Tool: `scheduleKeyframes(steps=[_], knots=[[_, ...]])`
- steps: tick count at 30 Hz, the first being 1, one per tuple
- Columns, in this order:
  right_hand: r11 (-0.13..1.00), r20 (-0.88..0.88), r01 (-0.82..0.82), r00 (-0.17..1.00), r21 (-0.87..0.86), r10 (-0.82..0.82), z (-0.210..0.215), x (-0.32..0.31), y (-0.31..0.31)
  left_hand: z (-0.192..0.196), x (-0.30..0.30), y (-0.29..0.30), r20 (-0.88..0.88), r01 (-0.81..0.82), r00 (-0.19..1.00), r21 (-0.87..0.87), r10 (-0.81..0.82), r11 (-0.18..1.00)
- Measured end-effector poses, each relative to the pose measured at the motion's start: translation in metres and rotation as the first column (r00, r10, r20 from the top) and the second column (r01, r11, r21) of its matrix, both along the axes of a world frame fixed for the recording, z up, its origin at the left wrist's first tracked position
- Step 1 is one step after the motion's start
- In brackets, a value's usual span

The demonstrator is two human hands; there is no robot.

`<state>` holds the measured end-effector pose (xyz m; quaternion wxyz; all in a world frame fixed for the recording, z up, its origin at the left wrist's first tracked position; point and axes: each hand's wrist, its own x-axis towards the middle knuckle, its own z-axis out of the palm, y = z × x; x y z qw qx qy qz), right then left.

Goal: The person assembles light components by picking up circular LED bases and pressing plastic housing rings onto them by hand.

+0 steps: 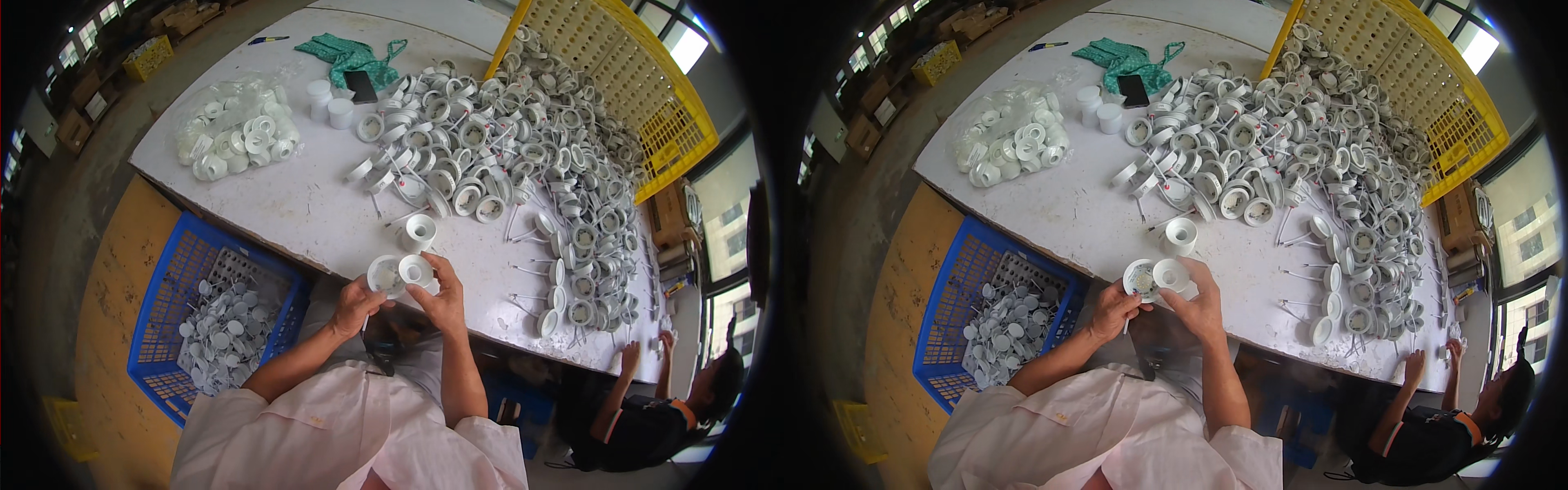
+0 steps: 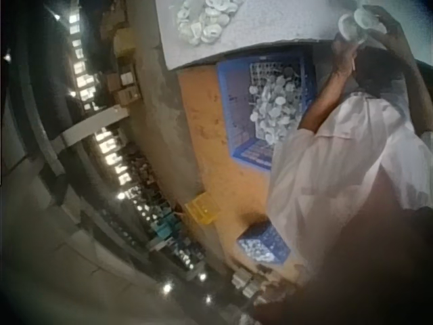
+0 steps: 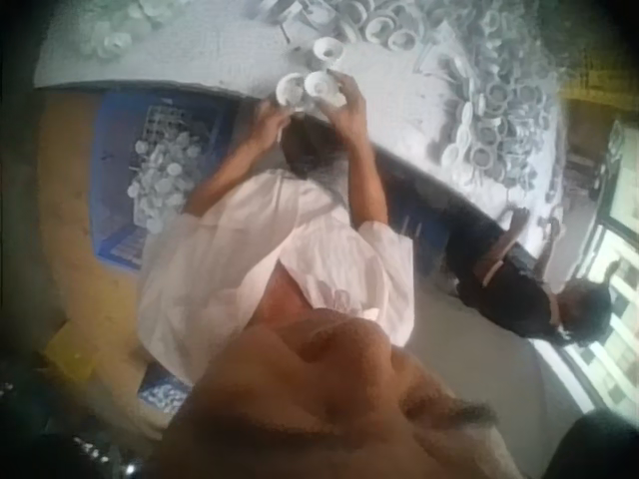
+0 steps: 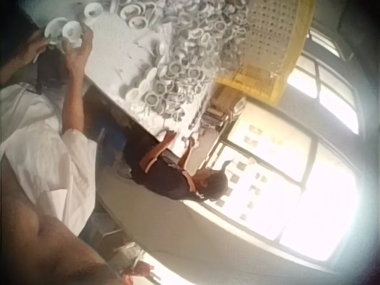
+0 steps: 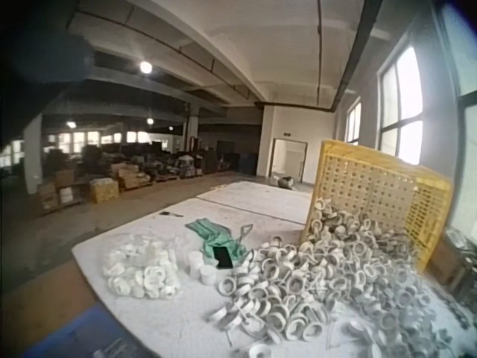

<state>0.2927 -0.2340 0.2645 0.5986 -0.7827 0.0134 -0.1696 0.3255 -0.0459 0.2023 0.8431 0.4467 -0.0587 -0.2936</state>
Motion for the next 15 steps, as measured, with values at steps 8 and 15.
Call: scheduleKeyframes(steps=[8,15], knots=[[1.0,0.024,-0.009,1.0,-0.024,0.01,-0.007,-0.018,-0.002,0.01,-0.004,-0.005,0.019,-0.064,0.998,0.179,0.062,0.982],[0.983,-0.051,0.046,0.998,0.179,-0.038,-0.012,-0.029,-0.007,0.007,-0.004,-0.013,0.003,-0.146,0.989,0.268,0.151,0.952]])
